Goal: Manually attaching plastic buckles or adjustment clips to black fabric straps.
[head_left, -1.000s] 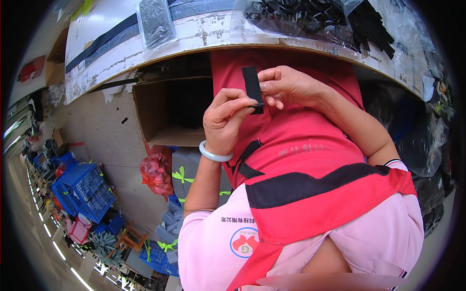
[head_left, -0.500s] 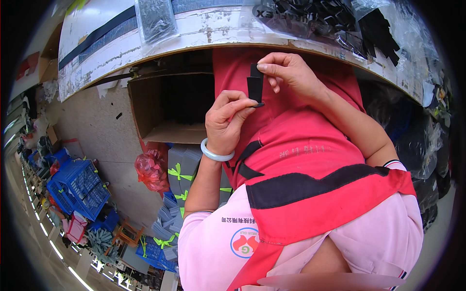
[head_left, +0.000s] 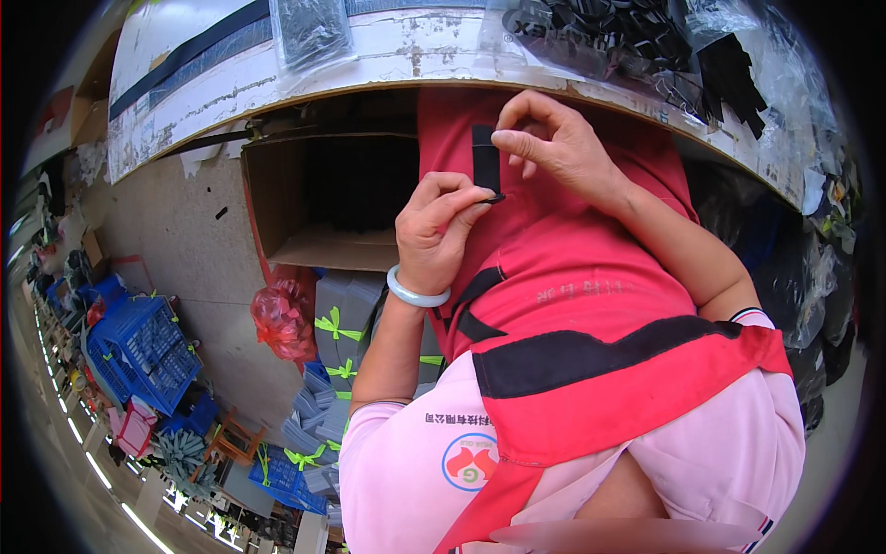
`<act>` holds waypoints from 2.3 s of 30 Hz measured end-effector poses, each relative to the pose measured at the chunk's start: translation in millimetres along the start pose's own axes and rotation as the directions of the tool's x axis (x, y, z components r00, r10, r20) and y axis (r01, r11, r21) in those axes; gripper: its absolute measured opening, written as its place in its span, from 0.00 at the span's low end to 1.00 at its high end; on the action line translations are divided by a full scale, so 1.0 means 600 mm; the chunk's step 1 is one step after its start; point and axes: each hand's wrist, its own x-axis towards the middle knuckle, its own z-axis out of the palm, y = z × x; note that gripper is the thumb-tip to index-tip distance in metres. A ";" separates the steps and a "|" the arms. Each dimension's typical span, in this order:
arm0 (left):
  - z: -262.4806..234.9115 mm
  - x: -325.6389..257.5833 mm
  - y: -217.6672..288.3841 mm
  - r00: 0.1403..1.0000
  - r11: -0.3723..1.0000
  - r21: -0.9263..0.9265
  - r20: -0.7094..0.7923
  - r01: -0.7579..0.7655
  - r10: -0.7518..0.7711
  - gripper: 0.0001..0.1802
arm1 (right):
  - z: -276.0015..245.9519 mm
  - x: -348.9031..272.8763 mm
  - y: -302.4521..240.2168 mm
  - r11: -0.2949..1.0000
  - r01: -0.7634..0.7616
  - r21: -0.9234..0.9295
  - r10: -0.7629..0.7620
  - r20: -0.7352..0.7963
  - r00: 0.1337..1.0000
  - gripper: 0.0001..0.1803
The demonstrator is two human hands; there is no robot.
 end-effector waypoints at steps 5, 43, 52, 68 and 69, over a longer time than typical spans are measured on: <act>0.004 0.000 -0.001 1.000 1.000 -0.005 -0.014 -0.021 0.021 0.11 | 0.000 0.005 0.009 0.973 -0.194 0.126 0.169 0.184 0.968 0.11; -0.005 -0.011 -0.002 0.996 0.997 -0.068 0.084 0.049 -0.043 0.10 | 0.002 0.005 0.018 0.993 0.041 -0.111 -0.017 0.211 0.977 0.10; -0.006 -0.012 -0.002 0.993 0.999 -0.019 0.113 0.036 -0.034 0.10 | 0.021 -0.005 0.019 0.637 0.455 -0.622 -0.358 0.283 0.890 0.13; 0.003 -0.008 0.010 0.986 1.000 0.018 0.169 0.005 -0.008 0.10 | 0.009 -0.001 0.014 0.799 0.328 -0.504 -0.180 0.320 0.930 0.09; 0.004 -0.009 0.010 0.986 1.000 0.016 0.167 0.012 -0.015 0.10 | 0.008 -0.001 0.012 0.849 0.282 -0.447 -0.155 0.300 0.941 0.09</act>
